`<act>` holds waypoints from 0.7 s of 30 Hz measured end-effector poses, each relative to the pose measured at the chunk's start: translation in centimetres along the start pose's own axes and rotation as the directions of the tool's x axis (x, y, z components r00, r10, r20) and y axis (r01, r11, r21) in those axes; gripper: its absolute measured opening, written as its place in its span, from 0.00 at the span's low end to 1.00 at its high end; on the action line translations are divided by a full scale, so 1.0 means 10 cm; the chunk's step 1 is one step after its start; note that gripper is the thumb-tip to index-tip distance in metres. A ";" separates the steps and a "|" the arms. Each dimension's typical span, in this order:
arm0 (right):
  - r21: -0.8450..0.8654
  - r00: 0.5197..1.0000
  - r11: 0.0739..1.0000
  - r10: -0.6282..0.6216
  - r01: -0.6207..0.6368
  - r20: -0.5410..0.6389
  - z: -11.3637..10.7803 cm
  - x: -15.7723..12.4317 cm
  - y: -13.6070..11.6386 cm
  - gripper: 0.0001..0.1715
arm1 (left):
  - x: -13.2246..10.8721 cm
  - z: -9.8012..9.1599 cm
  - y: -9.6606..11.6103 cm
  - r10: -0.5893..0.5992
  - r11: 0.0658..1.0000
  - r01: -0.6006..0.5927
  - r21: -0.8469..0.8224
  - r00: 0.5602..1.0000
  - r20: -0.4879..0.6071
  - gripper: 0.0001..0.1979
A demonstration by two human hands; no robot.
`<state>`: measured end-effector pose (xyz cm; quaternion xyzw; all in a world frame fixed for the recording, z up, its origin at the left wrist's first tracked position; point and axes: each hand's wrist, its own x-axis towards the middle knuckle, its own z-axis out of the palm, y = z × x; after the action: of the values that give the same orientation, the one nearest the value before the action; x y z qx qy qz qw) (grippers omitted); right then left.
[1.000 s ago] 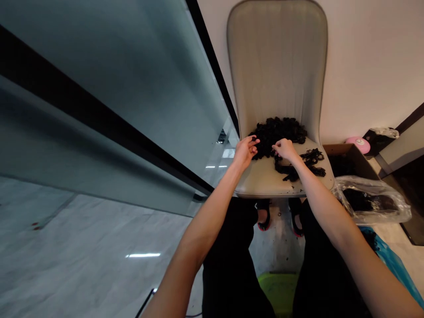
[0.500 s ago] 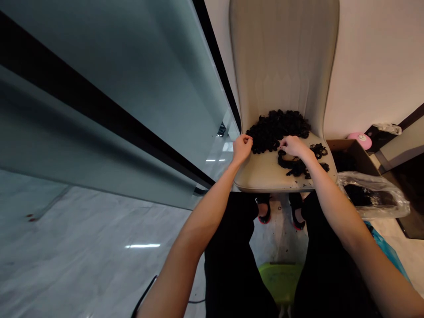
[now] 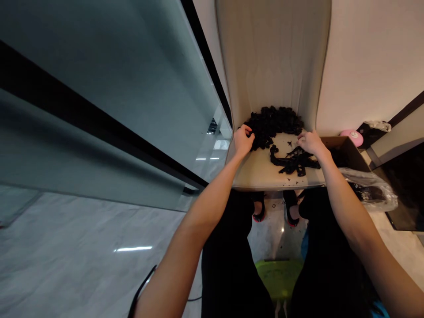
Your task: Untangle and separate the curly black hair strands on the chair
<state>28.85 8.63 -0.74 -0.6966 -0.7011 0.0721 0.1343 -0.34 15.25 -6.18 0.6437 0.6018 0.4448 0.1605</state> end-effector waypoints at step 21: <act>0.068 0.915 0.939 -0.343 0.337 0.214 0.31 -0.48 -0.75 0.09 | -0.10 -0.04 0.24 0.135 0.931 -0.174 0.321 0.981 0.138 0.11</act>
<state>20.80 3.97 -1.94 -0.5497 -0.8208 0.1355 0.0756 0.98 13.64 -4.53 0.7310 0.6054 0.3112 0.0480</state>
